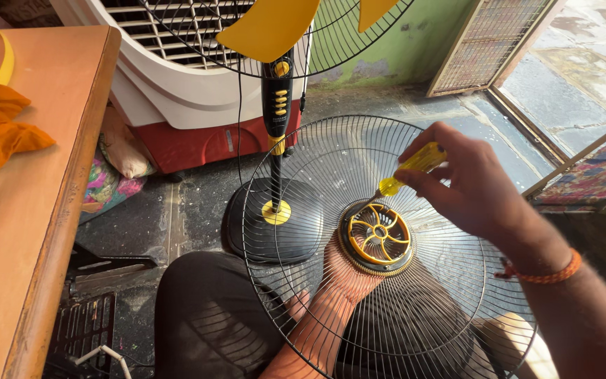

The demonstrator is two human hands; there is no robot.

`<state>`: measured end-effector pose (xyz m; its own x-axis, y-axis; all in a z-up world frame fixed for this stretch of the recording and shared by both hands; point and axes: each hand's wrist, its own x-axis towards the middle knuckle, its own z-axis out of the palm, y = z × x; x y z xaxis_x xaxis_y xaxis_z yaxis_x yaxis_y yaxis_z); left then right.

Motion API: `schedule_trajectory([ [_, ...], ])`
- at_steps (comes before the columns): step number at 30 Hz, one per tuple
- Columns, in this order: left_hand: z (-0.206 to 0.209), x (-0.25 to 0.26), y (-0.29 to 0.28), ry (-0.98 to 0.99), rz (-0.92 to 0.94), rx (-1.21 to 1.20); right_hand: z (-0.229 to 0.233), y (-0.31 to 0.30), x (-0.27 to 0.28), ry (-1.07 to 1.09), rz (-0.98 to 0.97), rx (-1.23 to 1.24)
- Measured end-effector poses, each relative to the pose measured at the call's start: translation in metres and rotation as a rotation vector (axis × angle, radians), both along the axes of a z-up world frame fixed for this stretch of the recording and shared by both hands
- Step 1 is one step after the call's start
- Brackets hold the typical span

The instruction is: The person uses a yellow screwdriver to loosen and remove the central hub nut from the front grill of a standing electric fan. The grill is held in place while the nut is unscrewed and removed.

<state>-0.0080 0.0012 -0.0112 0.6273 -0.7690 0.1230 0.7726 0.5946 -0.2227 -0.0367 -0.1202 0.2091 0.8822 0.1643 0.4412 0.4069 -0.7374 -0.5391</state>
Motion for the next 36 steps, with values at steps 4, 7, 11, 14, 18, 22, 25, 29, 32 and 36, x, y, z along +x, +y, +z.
schedule_trajectory([
  [4,0.003,0.0,0.0,-0.008,0.008,0.077,0.025,-0.002,0.007,-0.019,0.046,-0.336],
  [7,0.005,0.001,-0.001,-0.04,-0.002,0.047,0.037,0.002,0.015,0.159,0.081,-0.418],
  [11,0.006,0.0,0.001,-0.071,-0.006,0.005,0.051,0.001,0.027,0.232,0.281,-0.497],
  [14,0.01,0.0,0.005,-0.036,-0.031,0.009,0.058,0.002,0.039,0.235,0.334,-0.535],
  [18,0.015,0.001,0.003,0.023,-0.064,-0.002,0.063,0.006,0.052,0.252,0.332,-0.526],
  [22,0.015,0.0,0.004,-0.005,-0.064,-0.026,0.066,0.016,0.054,0.262,0.294,-0.526],
  [25,0.013,-0.001,0.006,0.016,-0.05,0.011,0.07,0.025,0.052,0.235,0.257,-0.611],
  [29,0.012,0.0,0.004,-0.024,-0.069,-0.022,0.076,0.03,0.05,0.427,0.013,-0.831],
  [32,0.012,0.001,0.004,-0.026,-0.077,-0.072,0.077,0.027,0.049,0.43,0.075,-0.778],
  [36,0.013,0.0,0.006,-0.017,-0.041,-0.003,0.075,0.021,0.051,0.452,0.161,-0.71],
])
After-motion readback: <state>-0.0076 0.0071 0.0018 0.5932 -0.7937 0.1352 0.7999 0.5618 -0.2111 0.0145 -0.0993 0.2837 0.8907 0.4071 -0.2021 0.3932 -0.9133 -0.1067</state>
